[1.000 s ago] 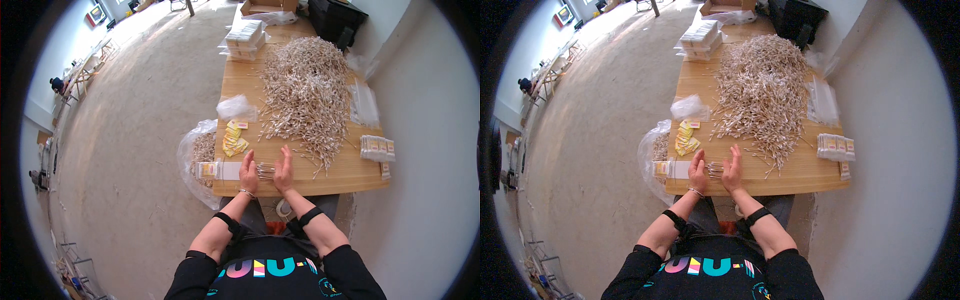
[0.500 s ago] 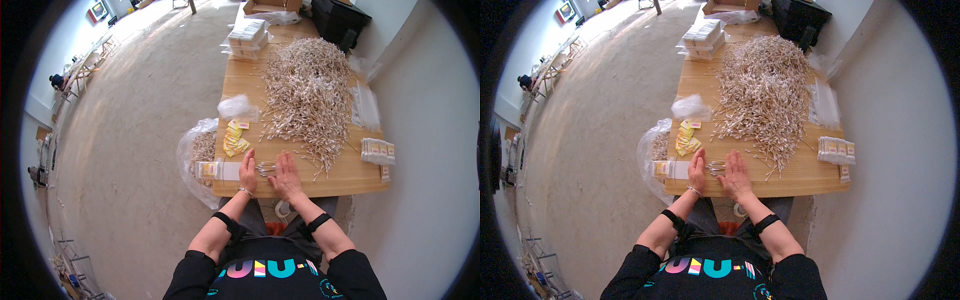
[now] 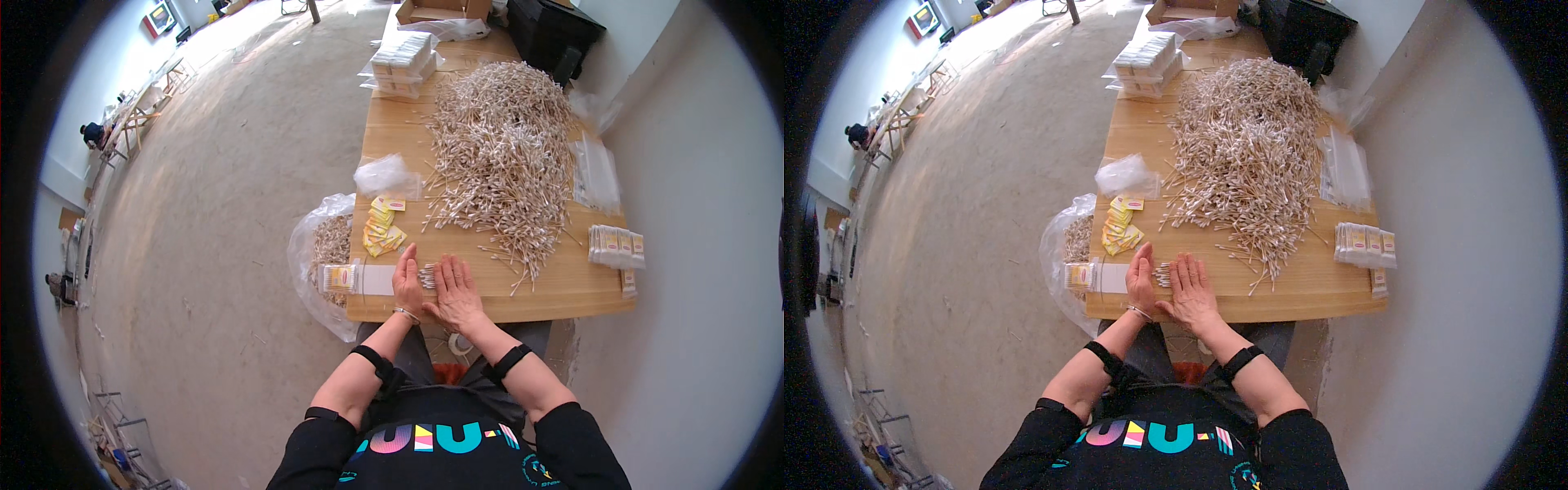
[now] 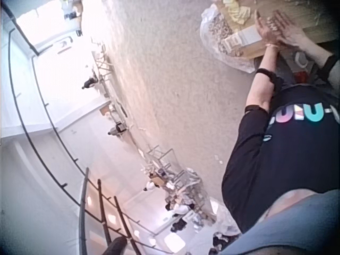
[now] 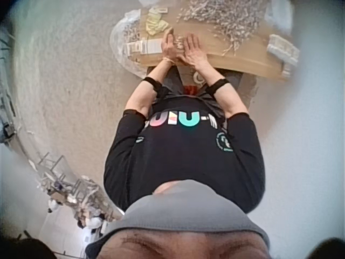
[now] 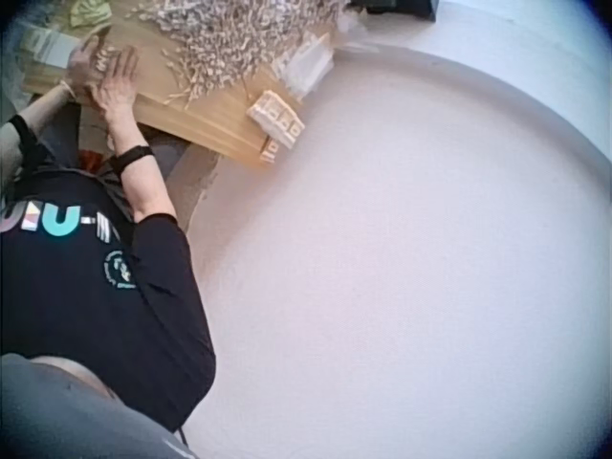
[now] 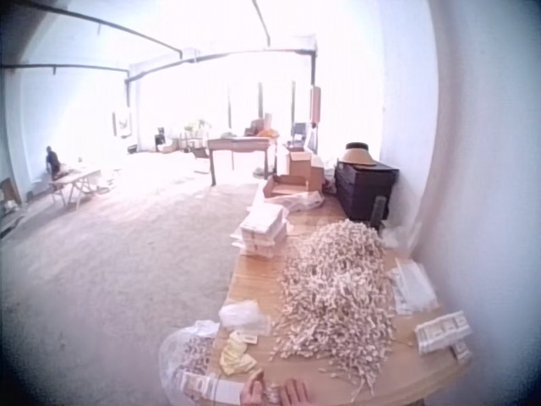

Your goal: Counting and packaging bundles of cotton swabs into plastic bags.

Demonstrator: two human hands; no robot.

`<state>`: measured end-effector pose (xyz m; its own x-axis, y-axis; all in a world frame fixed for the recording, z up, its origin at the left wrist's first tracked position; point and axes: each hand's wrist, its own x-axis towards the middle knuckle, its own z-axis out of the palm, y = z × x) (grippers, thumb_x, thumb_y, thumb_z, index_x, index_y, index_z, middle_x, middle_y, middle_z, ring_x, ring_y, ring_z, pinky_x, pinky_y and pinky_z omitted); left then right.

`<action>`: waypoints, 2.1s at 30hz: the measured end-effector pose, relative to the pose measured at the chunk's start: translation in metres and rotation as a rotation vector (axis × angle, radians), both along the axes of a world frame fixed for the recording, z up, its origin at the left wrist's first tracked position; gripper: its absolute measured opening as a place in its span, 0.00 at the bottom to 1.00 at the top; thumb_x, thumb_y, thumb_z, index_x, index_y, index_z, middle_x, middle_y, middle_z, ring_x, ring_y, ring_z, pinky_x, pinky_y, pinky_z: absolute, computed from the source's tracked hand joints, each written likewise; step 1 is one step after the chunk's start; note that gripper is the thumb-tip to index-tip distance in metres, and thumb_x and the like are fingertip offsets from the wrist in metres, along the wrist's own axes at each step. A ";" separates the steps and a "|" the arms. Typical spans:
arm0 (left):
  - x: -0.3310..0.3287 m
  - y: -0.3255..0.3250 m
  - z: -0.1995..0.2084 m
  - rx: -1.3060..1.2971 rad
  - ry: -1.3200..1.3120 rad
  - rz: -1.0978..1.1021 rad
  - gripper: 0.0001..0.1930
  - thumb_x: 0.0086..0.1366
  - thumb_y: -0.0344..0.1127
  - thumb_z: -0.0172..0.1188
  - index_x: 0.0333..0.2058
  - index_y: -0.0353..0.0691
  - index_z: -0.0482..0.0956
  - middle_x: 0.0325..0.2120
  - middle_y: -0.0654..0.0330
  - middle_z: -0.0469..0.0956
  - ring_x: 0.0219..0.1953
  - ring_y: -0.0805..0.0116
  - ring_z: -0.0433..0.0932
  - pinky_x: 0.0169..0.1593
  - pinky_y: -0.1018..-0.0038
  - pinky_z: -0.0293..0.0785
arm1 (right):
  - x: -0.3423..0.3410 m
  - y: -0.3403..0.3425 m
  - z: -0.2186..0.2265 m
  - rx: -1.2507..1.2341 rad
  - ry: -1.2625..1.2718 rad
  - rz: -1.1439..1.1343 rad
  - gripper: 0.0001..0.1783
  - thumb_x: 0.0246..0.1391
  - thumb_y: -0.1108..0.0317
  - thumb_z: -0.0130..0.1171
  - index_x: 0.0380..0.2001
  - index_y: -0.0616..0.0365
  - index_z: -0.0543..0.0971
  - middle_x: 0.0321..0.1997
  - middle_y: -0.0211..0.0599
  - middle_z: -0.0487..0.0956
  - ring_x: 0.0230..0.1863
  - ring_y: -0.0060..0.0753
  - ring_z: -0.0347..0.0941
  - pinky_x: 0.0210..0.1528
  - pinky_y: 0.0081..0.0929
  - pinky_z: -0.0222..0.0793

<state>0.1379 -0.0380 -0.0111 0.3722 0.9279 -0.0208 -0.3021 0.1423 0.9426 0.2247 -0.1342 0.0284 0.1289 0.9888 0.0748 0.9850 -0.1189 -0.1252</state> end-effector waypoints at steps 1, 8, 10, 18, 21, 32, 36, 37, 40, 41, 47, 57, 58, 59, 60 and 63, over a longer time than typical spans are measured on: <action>0.000 -0.001 0.001 -0.006 -0.009 0.008 0.21 0.69 0.38 0.42 0.55 0.30 0.63 0.54 0.51 0.66 0.58 0.64 0.61 0.61 0.72 0.55 | 0.000 0.002 0.000 -0.030 0.017 -0.016 0.51 0.44 0.37 0.51 0.61 0.66 0.52 0.67 0.52 0.47 0.69 0.49 0.36 0.68 0.46 0.29; -0.005 0.001 0.003 0.050 0.035 0.021 0.20 0.69 0.37 0.41 0.54 0.29 0.64 0.54 0.51 0.66 0.58 0.64 0.62 0.61 0.72 0.55 | 0.002 0.008 0.008 -0.008 0.054 0.000 0.47 0.48 0.41 0.51 0.61 0.64 0.51 0.67 0.50 0.47 0.69 0.48 0.36 0.68 0.46 0.27; -0.003 -0.003 0.011 -0.013 -0.023 0.044 0.20 0.69 0.37 0.41 0.54 0.29 0.63 0.54 0.51 0.66 0.58 0.64 0.62 0.61 0.72 0.55 | 0.003 0.004 0.011 0.025 0.146 -0.054 0.44 0.48 0.47 0.52 0.61 0.64 0.52 0.66 0.49 0.49 0.69 0.48 0.38 0.68 0.46 0.30; -0.001 -0.002 0.012 0.020 -0.002 0.027 0.21 0.69 0.37 0.40 0.54 0.29 0.63 0.54 0.51 0.65 0.58 0.64 0.62 0.61 0.72 0.55 | 0.017 0.019 -0.010 0.435 0.517 -0.266 0.29 0.47 0.71 0.51 0.55 0.62 0.61 0.55 0.49 0.64 0.60 0.50 0.54 0.64 0.44 0.45; 0.004 -0.004 0.012 0.027 0.010 0.008 0.21 0.69 0.38 0.40 0.55 0.29 0.63 0.55 0.51 0.65 0.59 0.64 0.61 0.61 0.73 0.54 | 0.017 0.023 -0.015 0.390 0.518 -0.232 0.25 0.48 0.72 0.50 0.52 0.63 0.64 0.52 0.49 0.67 0.57 0.49 0.59 0.63 0.43 0.45; 0.007 -0.005 0.015 0.091 0.076 -0.038 0.24 0.70 0.42 0.39 0.57 0.30 0.60 0.56 0.50 0.62 0.59 0.63 0.60 0.62 0.72 0.53 | 0.008 0.034 -0.010 0.618 1.100 -0.406 0.22 0.58 0.66 0.39 0.54 0.65 0.64 0.57 0.48 0.66 0.61 0.40 0.58 0.63 0.29 0.49; 0.006 -0.006 0.016 0.091 0.093 -0.053 0.23 0.70 0.42 0.39 0.56 0.30 0.61 0.56 0.49 0.63 0.59 0.62 0.60 0.61 0.72 0.54 | 0.005 0.034 -0.008 0.601 1.103 -0.369 0.22 0.59 0.65 0.39 0.54 0.65 0.64 0.59 0.48 0.64 0.63 0.40 0.56 0.63 0.30 0.48; 0.006 -0.006 0.017 0.056 0.061 -0.055 0.24 0.70 0.43 0.39 0.56 0.30 0.61 0.56 0.49 0.63 0.59 0.62 0.60 0.61 0.71 0.54 | 0.007 0.033 -0.008 0.624 1.093 -0.375 0.22 0.59 0.66 0.40 0.54 0.64 0.64 0.59 0.47 0.65 0.63 0.42 0.56 0.64 0.31 0.48; 0.005 -0.006 0.017 -0.030 -0.018 -0.036 0.26 0.69 0.45 0.39 0.58 0.30 0.57 0.58 0.50 0.59 0.61 0.62 0.58 0.63 0.70 0.51 | 0.015 0.026 -0.007 0.553 0.843 -0.319 0.22 0.56 0.69 0.42 0.53 0.64 0.65 0.57 0.47 0.66 0.62 0.45 0.56 0.63 0.33 0.49; 0.005 -0.006 0.016 -0.031 -0.017 -0.035 0.26 0.69 0.45 0.39 0.58 0.30 0.57 0.58 0.50 0.59 0.61 0.62 0.58 0.63 0.70 0.51 | 0.017 0.024 -0.007 0.460 0.603 -0.255 0.22 0.54 0.70 0.43 0.53 0.63 0.65 0.56 0.47 0.67 0.62 0.47 0.57 0.63 0.34 0.49; 0.006 -0.004 0.012 -0.047 -0.091 -0.040 0.25 0.70 0.43 0.39 0.57 0.29 0.59 0.57 0.49 0.61 0.60 0.61 0.59 0.62 0.71 0.53 | 0.017 0.014 -0.009 0.376 0.795 -0.182 0.21 0.53 0.72 0.43 0.52 0.62 0.66 0.54 0.46 0.68 0.60 0.47 0.57 0.63 0.35 0.50; 0.001 -0.001 0.010 0.004 -0.040 -0.128 0.27 0.70 0.46 0.37 0.58 0.28 0.56 0.59 0.47 0.56 0.62 0.59 0.54 0.65 0.69 0.47 | 0.006 0.027 -0.004 0.592 1.115 -0.352 0.24 0.60 0.65 0.37 0.56 0.69 0.60 0.63 0.48 0.59 0.66 0.43 0.49 0.66 0.29 0.42; 0.001 -0.001 0.011 0.017 -0.023 -0.141 0.27 0.70 0.46 0.38 0.58 0.28 0.56 0.59 0.47 0.56 0.63 0.59 0.54 0.65 0.69 0.47 | 0.006 0.027 -0.003 0.555 1.095 -0.321 0.26 0.60 0.64 0.38 0.57 0.69 0.58 0.64 0.49 0.56 0.67 0.45 0.46 0.66 0.31 0.40; 0.002 -0.001 0.013 0.016 -0.024 -0.143 0.27 0.70 0.46 0.38 0.58 0.28 0.56 0.59 0.47 0.56 0.63 0.59 0.54 0.65 0.69 0.47 | 0.007 0.027 -0.003 0.518 1.075 -0.291 0.28 0.59 0.63 0.39 0.59 0.69 0.56 0.66 0.50 0.53 0.68 0.47 0.44 0.67 0.33 0.38; 0.003 -0.001 0.013 -0.005 -0.053 -0.155 0.28 0.70 0.46 0.37 0.58 0.28 0.55 0.59 0.47 0.56 0.63 0.59 0.53 0.65 0.69 0.46 | 0.009 0.025 -0.007 0.520 1.073 -0.291 0.28 0.59 0.63 0.39 0.59 0.69 0.56 0.66 0.50 0.53 0.68 0.47 0.44 0.67 0.33 0.38; 0.004 -0.001 0.014 -0.045 -0.091 -0.156 0.28 0.70 0.47 0.37 0.58 0.27 0.55 0.59 0.47 0.56 0.63 0.59 0.53 0.65 0.69 0.47 | 0.007 0.012 -0.010 0.444 0.585 -0.215 0.34 0.57 0.58 0.44 0.61 0.67 0.52 0.67 0.52 0.48 0.69 0.53 0.38 0.68 0.40 0.35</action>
<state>0.1417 -0.0395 0.0027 0.5139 0.8576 -0.0205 -0.3566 0.2353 0.9041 0.2313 -0.1221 0.0180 0.4563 0.8303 0.3199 0.7043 -0.1173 -0.7002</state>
